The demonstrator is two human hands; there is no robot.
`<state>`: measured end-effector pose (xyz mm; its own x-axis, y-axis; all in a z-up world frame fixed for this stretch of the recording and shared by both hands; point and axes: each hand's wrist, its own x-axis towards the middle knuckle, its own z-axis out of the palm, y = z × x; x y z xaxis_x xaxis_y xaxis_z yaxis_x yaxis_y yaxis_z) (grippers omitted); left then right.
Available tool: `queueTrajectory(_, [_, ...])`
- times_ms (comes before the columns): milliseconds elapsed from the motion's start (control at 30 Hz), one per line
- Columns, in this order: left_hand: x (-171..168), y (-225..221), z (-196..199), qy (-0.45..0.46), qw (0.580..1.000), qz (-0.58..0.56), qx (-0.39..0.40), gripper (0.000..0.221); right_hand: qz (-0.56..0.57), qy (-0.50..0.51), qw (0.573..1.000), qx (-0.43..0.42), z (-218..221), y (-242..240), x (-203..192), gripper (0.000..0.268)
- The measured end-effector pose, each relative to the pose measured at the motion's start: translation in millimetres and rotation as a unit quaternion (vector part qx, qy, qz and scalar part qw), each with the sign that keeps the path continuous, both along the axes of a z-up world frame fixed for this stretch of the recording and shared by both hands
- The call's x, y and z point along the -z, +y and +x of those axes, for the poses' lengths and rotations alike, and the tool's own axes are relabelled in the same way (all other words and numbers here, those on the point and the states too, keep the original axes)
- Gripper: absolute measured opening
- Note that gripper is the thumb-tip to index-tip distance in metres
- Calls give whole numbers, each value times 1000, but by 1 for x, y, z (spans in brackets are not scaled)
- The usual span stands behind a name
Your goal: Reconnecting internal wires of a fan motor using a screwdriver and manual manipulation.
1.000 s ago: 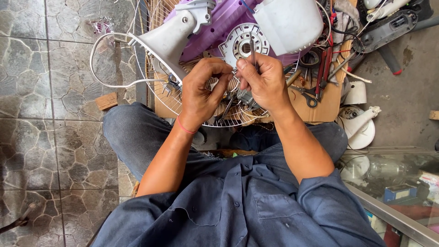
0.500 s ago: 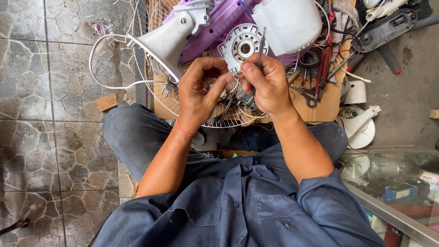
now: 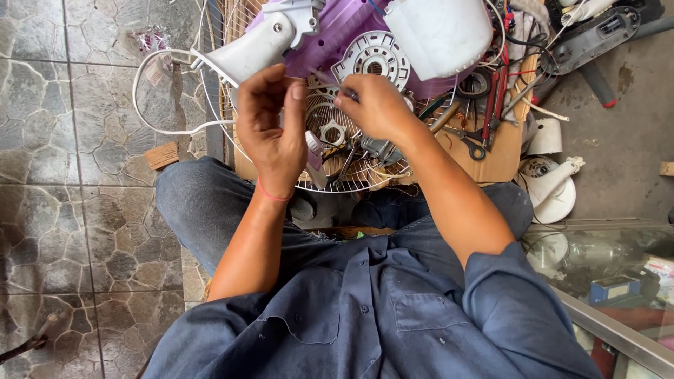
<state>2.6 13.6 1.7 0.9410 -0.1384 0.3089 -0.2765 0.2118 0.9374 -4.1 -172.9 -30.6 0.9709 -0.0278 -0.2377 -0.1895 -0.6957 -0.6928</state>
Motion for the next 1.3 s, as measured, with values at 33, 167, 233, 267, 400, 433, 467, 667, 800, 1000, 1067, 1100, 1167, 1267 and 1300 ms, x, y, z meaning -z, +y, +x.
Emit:
queueTrajectory(33, [0,1,1,5,1000,-7,-21,25,-60,63,995,-41,6,1,6,16])
queueTrajectory(167, [4,5,4,5,998,-37,-52,22,-102,167,976,-93,20,5,0,25])
queueTrajectory(233, [4,6,2,0,998,-35,-55,22,-94,163,980,-67,17,-3,-14,27])
queueTrajectory(267, [4,6,1,-5,998,-33,-58,22,-87,158,983,-41,16,-7,-21,30])
queueTrajectory(400, [-7,2,-14,-19,998,10,-53,24,-4,-27,999,-25,-26,-53,-37,42])
queueTrajectory(433, [-13,0,-17,-79,995,55,-39,22,87,-48,995,13,-38,-62,-42,31])
queueTrajectory(467, [-18,-2,-19,-138,985,101,-25,20,177,-70,981,50,-51,-71,-47,21])
queueTrajectory(667, [22,-59,-91,-190,954,213,94,68,227,-113,957,139,-136,-90,-13,26])
queueTrajectory(800, [65,-78,-113,-112,918,369,87,97,181,-134,959,174,-161,-90,17,27])
queueTrajectory(1000, [111,-81,-93,-117,889,440,47,99,37,-113,962,244,-172,-73,35,22])
queueTrajectory(1067, [117,-80,-91,-84,897,427,79,99,8,-90,963,253,-178,-75,46,22])
queueTrajectory(1100, [119,-82,-91,-84,897,426,80,99,7,-90,963,253,-178,-75,47,22])
queueTrajectory(1167, [123,-83,-93,-110,896,427,48,95,25,-101,965,240,-180,-75,49,23])
queueTrajectory(1267, [123,-84,-90,-96,923,372,31,90,78,-94,963,239,-178,-72,47,22])
queueTrajectory(1300, [117,-84,-87,-97,923,371,30,90,78,-95,963,239,-179,-72,50,22])
